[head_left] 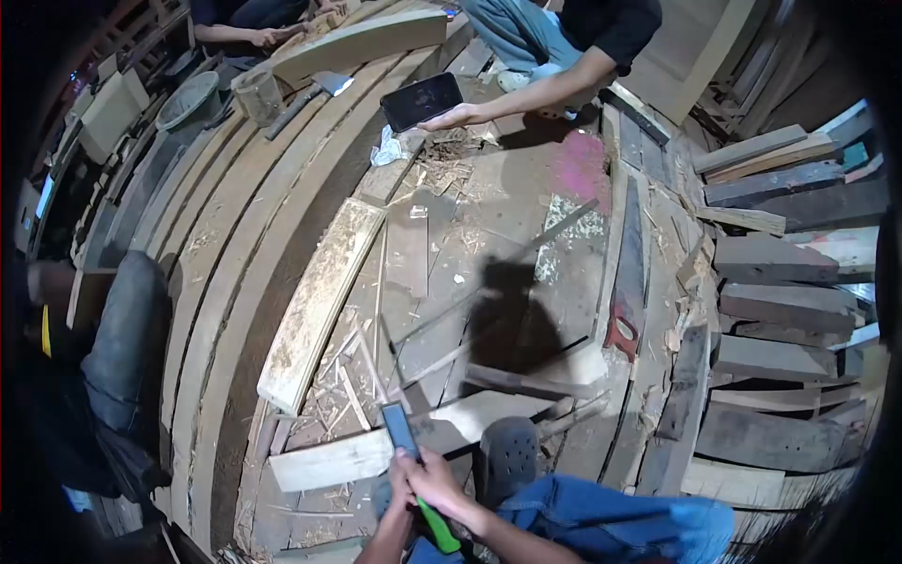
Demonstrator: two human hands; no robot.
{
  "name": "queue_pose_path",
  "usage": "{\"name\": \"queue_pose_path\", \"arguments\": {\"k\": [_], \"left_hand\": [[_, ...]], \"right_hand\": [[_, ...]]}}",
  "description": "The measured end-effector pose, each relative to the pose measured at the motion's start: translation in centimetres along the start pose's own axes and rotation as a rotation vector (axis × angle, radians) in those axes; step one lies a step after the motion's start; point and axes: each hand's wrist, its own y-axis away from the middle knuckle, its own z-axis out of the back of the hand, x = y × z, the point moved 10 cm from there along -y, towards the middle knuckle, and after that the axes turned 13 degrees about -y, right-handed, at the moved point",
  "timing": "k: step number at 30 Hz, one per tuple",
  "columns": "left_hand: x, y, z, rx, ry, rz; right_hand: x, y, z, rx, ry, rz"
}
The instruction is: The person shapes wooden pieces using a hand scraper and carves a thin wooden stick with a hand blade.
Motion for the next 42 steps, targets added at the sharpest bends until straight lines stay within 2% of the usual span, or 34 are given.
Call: {"name": "queue_pose_path", "arguments": {"k": [2,4,6,7,13,23,35,39,42], "left_hand": [[-1.1,-0.9,1.4,-0.015,-0.007,0.019],[-2.0,-2.0,2.5,-0.032,-0.02,0.037],[-2.7,-2.9,3.3,-0.049,-0.034,0.055],[-2.9,-3.1,3.6,-0.061,-0.04,0.065],[-3.1,-3.7,3.3,-0.091,-0.059,0.137],[-1.9,-2.8,3.4,-0.111,-0.04,0.189],[-3.4,-2.1,4.9,-0.132,0.012,0.107],[-3.3,-0.6,5.9,-0.163,0.062,0.061],[-2.6,1.2,6.7,-0.199,0.128,0.01]], "right_hand": [[-0.2,-1.8,-1.7,0.052,-0.022,-0.089],[2.3,-2.7,-3.9,0.138,0.047,0.036],[3.0,-3.5,-5.5,0.254,-0.084,-0.001],[3.2,-4.4,-5.3,0.246,-0.082,0.098],[4.3,-6.3,-3.4,0.26,-0.165,-0.002],[3.7,-7.2,-2.6,0.267,-0.173,-0.049],[1.7,-6.0,-5.0,0.328,-0.136,-0.056],[-0.3,-6.0,-5.2,0.298,0.053,-0.029],[-1.1,-3.8,-6.0,0.333,0.023,-0.173]]}}
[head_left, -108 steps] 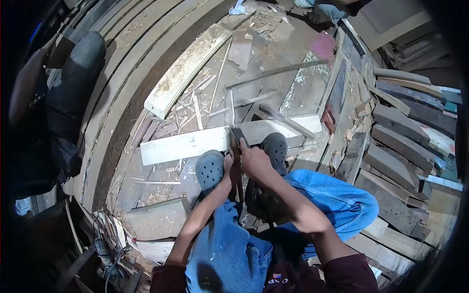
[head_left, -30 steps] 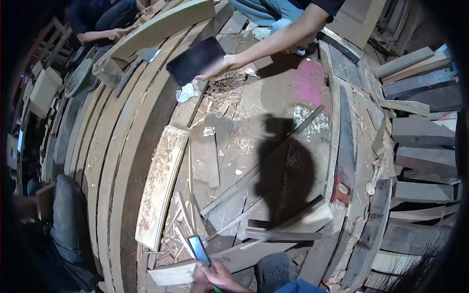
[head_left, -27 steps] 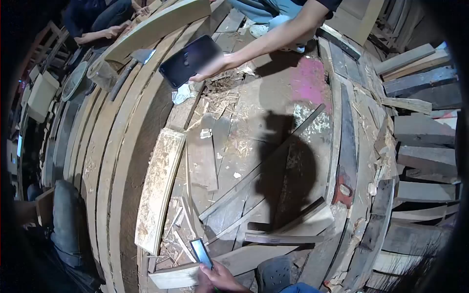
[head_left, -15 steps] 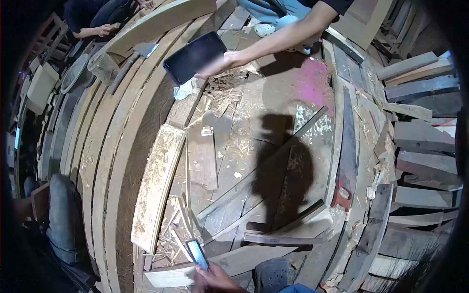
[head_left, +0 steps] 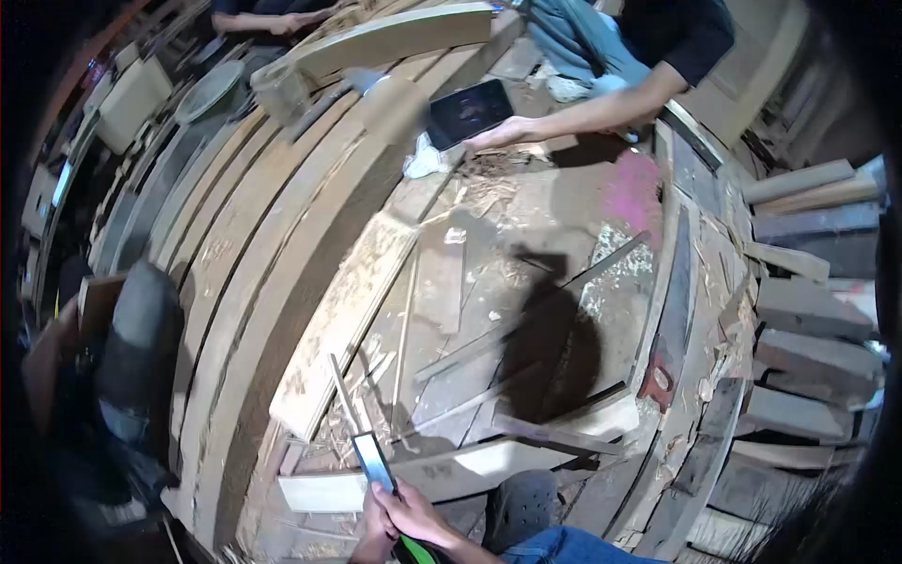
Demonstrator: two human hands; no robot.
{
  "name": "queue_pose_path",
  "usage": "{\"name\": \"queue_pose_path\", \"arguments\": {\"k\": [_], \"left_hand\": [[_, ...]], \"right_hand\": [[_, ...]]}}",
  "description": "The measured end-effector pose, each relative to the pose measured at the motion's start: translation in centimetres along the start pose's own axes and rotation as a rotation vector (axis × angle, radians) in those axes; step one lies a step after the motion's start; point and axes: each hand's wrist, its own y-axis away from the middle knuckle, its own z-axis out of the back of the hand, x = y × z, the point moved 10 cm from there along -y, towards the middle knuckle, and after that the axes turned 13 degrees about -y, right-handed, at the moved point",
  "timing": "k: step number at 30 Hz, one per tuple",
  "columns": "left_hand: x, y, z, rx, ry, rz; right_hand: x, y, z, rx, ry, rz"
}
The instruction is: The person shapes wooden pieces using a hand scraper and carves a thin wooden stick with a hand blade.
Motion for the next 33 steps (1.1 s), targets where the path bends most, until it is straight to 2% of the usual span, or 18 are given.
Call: {"name": "queue_pose_path", "arguments": {"k": [3,5,6,7,8,9,11,13,14,18,20,21,24,26,30,31,32,33], "left_hand": [[0.6,1.7,-0.3,-0.061,0.126,-0.11],[-0.8,1.9,-0.4,-0.253,0.156,-0.248],[-0.6,2.3,0.3,-0.235,0.179,-0.149],[-0.7,3.0,1.0,-0.217,0.203,-0.049],[-0.1,3.6,0.7,-0.065,0.261,0.191],[-2.0,4.7,0.8,-0.024,0.216,0.164],[-4.1,5.4,-0.4,0.043,0.215,0.088],[-5.6,6.4,-1.4,0.085,0.27,0.015],[-6.5,7.5,-1.7,0.063,0.283,0.031],[-6.1,7.2,-2.5,0.042,0.203,-0.213],[-5.3,7.3,-3.1,0.071,0.22,-0.235],[-5.1,7.4,-3.4,0.064,0.212,-0.222],[-3.8,7.8,-4.8,0.061,0.205,-0.198],[-2.4,7.6,-5.5,0.083,0.19,-0.199],[0.8,6.8,-7.4,0.193,0.179,-0.033],[0.3,6.7,-7.4,0.175,0.127,-0.114],[0.6,6.8,-7.6,0.253,0.141,-0.105],[0.7,6.8,-8.6,0.291,0.366,-0.12]], "right_hand": [[1.5,2.0,-1.8,0.001,0.009,0.036],[0.5,2.5,-1.9,-0.016,-0.002,-0.03],[-0.8,1.2,0.1,-0.071,0.151,0.161],[2.1,2.1,-0.5,-0.145,0.232,0.39],[0.9,3.0,-0.4,-0.148,0.061,0.13],[0.9,3.0,0.3,-0.155,0.015,0.214],[3.2,5.5,-1.5,-0.153,-0.042,0.135],[4.0,6.6,-1.0,-0.165,0.01,0.195],[4.1,7.5,-0.4,-0.195,0.063,0.175],[4.8,10.7,0.3,-0.203,0.147,0.212],[5.1,12.2,0.9,-0.236,0.143,0.276],[5.2,12.7,0.7,-0.176,0.209,0.267],[4.4,13.1,1.8,-0.23,0.256,0.201],[3.8,12.2,3.3,-0.23,0.333,0.286],[2.2,10.9,5.7,-0.269,0.47,0.336],[2.0,10.9,5.8,-0.279,0.46,0.316],[2.0,10.8,5.8,-0.29,0.451,0.3],[2.2,11.3,5.3,-0.31,0.4,0.268]]}}
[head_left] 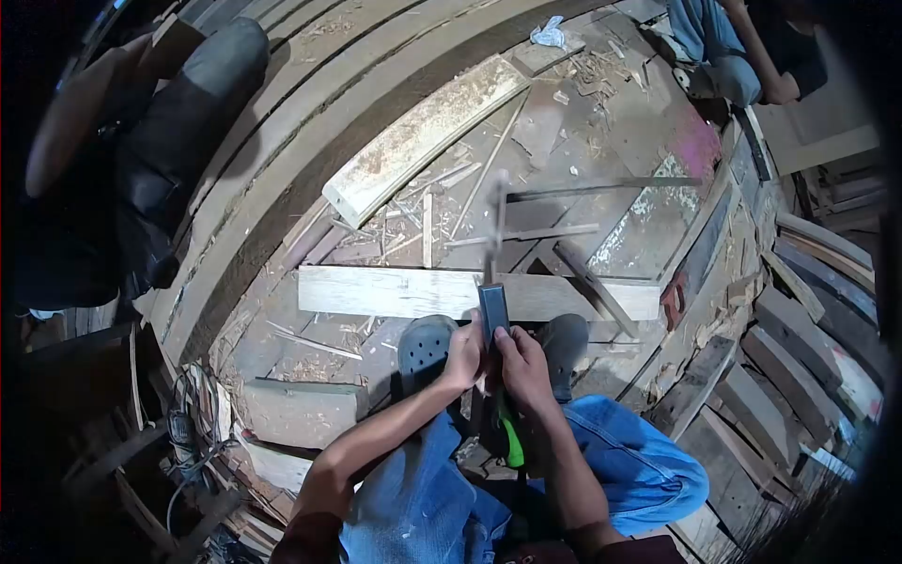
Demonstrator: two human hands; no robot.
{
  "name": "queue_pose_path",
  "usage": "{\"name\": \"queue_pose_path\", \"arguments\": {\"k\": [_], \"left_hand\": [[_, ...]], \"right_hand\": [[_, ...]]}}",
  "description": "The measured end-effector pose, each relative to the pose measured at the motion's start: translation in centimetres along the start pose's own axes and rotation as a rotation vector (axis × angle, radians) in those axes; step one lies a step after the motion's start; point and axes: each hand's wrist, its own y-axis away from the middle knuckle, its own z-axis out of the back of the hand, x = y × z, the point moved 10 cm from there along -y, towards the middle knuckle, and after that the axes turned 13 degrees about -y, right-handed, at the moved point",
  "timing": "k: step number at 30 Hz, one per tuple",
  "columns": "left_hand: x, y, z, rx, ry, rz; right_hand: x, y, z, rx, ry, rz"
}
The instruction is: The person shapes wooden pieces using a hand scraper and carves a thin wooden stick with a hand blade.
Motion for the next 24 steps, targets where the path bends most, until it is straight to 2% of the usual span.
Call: {"name": "queue_pose_path", "arguments": {"k": [1,3,4,7,8,11,12,14,19,20,23,24], "left_hand": [[0.4,-0.2,-0.8,0.028,0.222,-0.04],[0.3,0.1,-1.2,0.045,0.206,-0.072],[-0.3,0.3,-1.3,0.056,0.197,-0.09],[-1.4,0.0,-0.3,0.071,-0.176,-0.178],[-2.6,0.1,0.1,0.026,-0.334,-0.288],[-2.9,-0.3,0.0,0.086,0.044,-0.305],[-3.3,-0.2,0.1,0.017,0.112,-0.222],[-3.4,-0.5,0.5,0.026,0.015,-0.199],[-3.9,-1.2,0.4,0.098,-0.114,-0.142],[-4.3,-1.2,0.6,0.05,-0.116,-0.18],[-4.5,-1.8,0.3,0.046,0.067,-0.207],[-4.4,-1.7,-0.1,0.079,0.094,-0.151]], "right_hand": [[0.4,0.0,0.2,-0.02,0.068,0.048],[1.2,0.0,0.6,-0.056,0.2,0.145],[0.7,0.1,0.7,-0.077,0.119,0.064],[0.6,-0.2,1.1,-0.107,0.134,0.078],[0.8,-0.2,1.0,-0.101,0.116,0.09],[0.2,-0.5,0.8,-0.062,0.11,0.05],[0.2,-0.3,0.6,-0.067,0.09,0.004],[0.4,0.2,0.0,-0.073,0.05,-0.086],[0.1,-0.8,0.3,-0.039,0.029,-0.043],[0.0,-1.1,0.6,-0.039,0.053,-0.019],[1.2,-1.2,0.7,-0.064,0.15,0.008],[1.4,-0.9,0.5,-0.072,0.108,-0.053]]}}
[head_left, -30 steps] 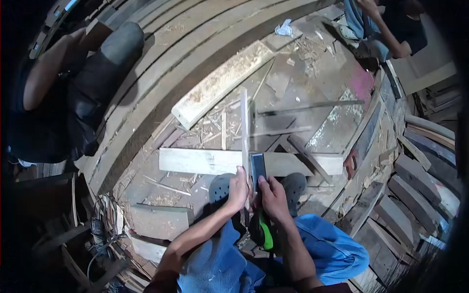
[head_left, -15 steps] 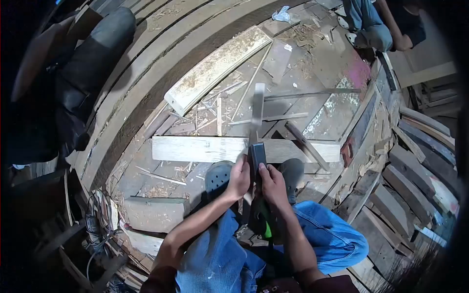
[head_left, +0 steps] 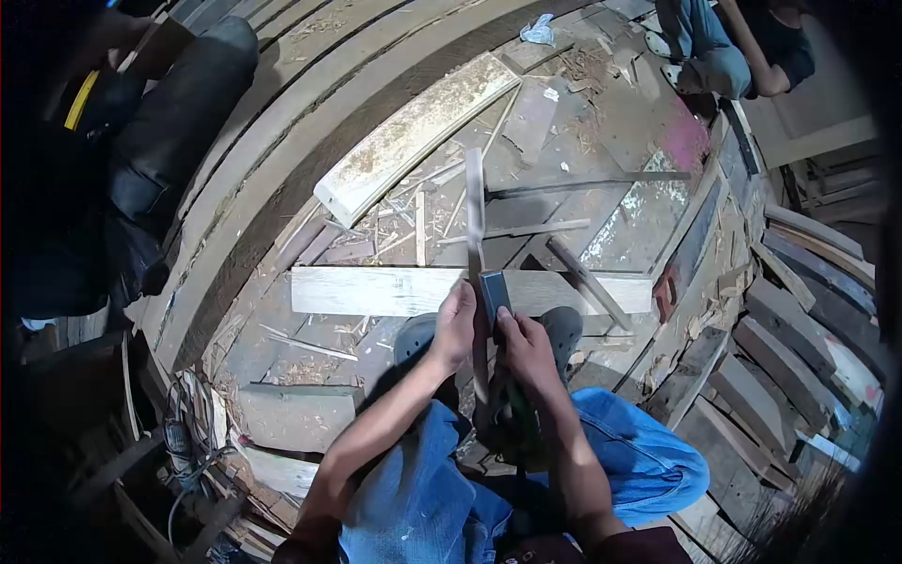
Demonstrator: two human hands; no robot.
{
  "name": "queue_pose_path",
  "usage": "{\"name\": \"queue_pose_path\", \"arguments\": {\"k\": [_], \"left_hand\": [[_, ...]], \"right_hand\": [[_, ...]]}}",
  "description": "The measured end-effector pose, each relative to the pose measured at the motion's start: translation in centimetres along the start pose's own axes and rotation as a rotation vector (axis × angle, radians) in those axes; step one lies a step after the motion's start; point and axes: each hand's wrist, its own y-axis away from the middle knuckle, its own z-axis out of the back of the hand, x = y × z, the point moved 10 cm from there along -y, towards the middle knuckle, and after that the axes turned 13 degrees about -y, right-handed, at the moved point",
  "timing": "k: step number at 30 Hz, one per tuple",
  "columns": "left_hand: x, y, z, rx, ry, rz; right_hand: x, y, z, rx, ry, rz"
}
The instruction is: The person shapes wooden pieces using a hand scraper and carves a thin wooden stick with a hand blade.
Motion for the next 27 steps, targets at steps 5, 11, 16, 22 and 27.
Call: {"name": "queue_pose_path", "arguments": {"k": [5,11,16,22,27], "left_hand": [[0.0,-0.1,0.7,-0.033,-0.161,0.004],[-0.3,-0.2,1.3,-0.115,-0.123,-0.049],[-2.1,0.3,1.2,-0.196,-0.274,-0.101],[-2.5,0.7,1.5,-0.227,-0.431,-0.193],[-1.9,1.0,1.3,-0.218,-0.351,-0.167]], "right_hand": [[0.4,0.4,-0.5,0.017,-0.028,-0.063],[0.1,0.6,-1.0,0.031,-0.039,-0.016],[-0.5,0.3,-0.5,0.066,0.064,0.057],[-0.7,0.5,-0.6,0.098,0.115,0.038],[-1.8,0.6,-0.6,0.129,0.133,0.129]]}}
